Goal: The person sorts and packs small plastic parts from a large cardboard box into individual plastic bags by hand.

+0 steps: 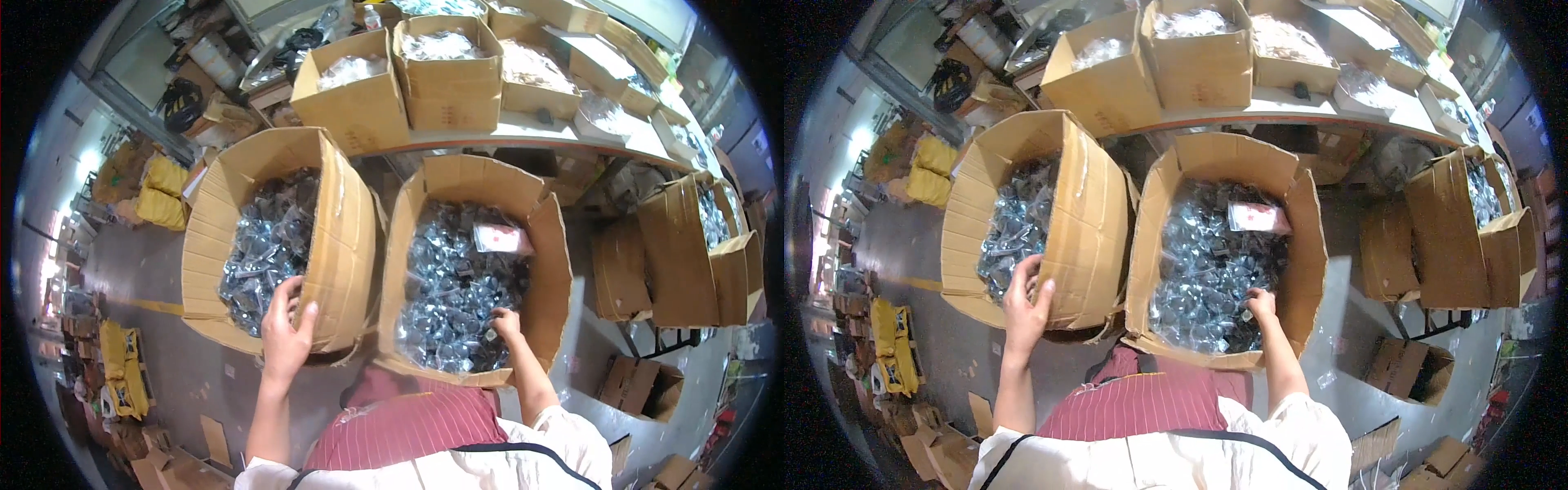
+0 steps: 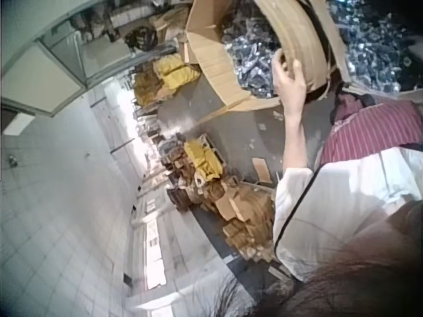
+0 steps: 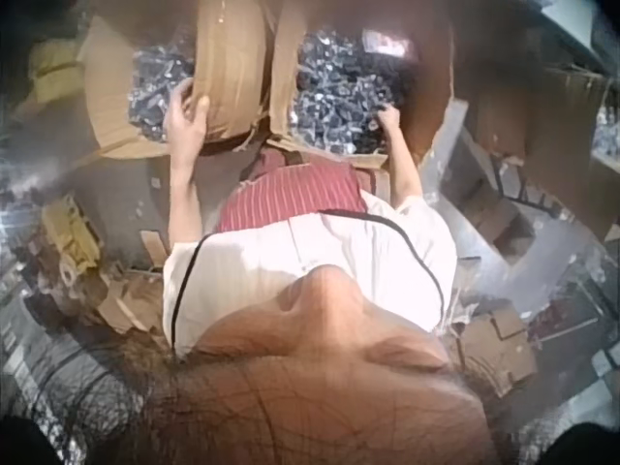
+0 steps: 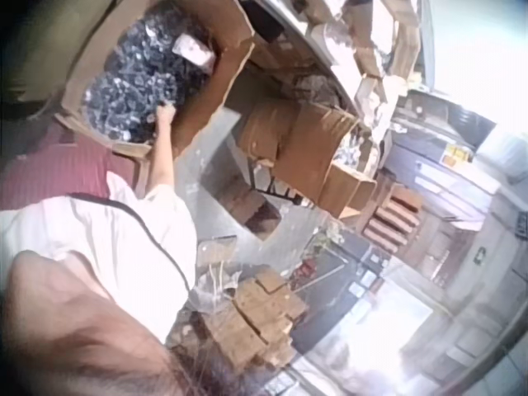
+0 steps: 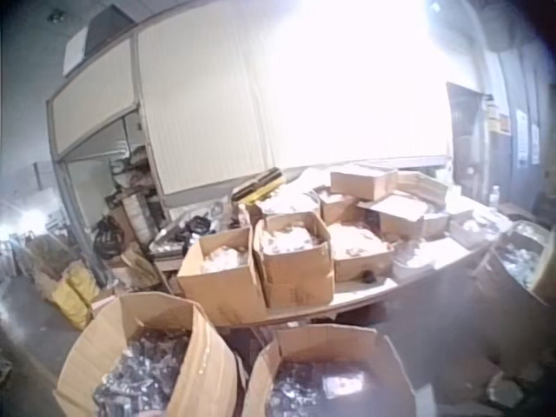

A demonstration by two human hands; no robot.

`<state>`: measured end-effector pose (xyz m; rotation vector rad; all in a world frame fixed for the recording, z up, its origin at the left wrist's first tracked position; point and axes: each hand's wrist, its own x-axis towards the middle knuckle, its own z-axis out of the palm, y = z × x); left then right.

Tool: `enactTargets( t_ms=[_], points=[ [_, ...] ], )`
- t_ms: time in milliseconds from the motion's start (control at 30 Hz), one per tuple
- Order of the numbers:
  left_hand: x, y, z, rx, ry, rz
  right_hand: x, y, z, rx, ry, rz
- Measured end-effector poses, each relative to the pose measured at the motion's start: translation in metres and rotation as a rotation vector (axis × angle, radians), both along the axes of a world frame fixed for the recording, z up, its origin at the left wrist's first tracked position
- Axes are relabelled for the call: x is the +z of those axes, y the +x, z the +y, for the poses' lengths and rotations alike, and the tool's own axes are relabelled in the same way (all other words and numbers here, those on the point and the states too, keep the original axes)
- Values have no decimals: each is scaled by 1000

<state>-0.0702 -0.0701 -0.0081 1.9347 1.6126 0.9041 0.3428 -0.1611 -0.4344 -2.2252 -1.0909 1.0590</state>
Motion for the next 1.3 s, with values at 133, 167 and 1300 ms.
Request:
enactTargets(
  t_ms=[133, 167, 1300],
  points=[
    [-2, 3, -5, 36, -43, -22, 7, -2, 11, 269, -356, -153],
    [-3, 5, -5, 40, -41, -23, 5, -8, 4, 330, -377, -459],
    [-64, 133, -43, -513, -1084, -1284, 379, -77, -12, 632, 813, 359]
  ],
)
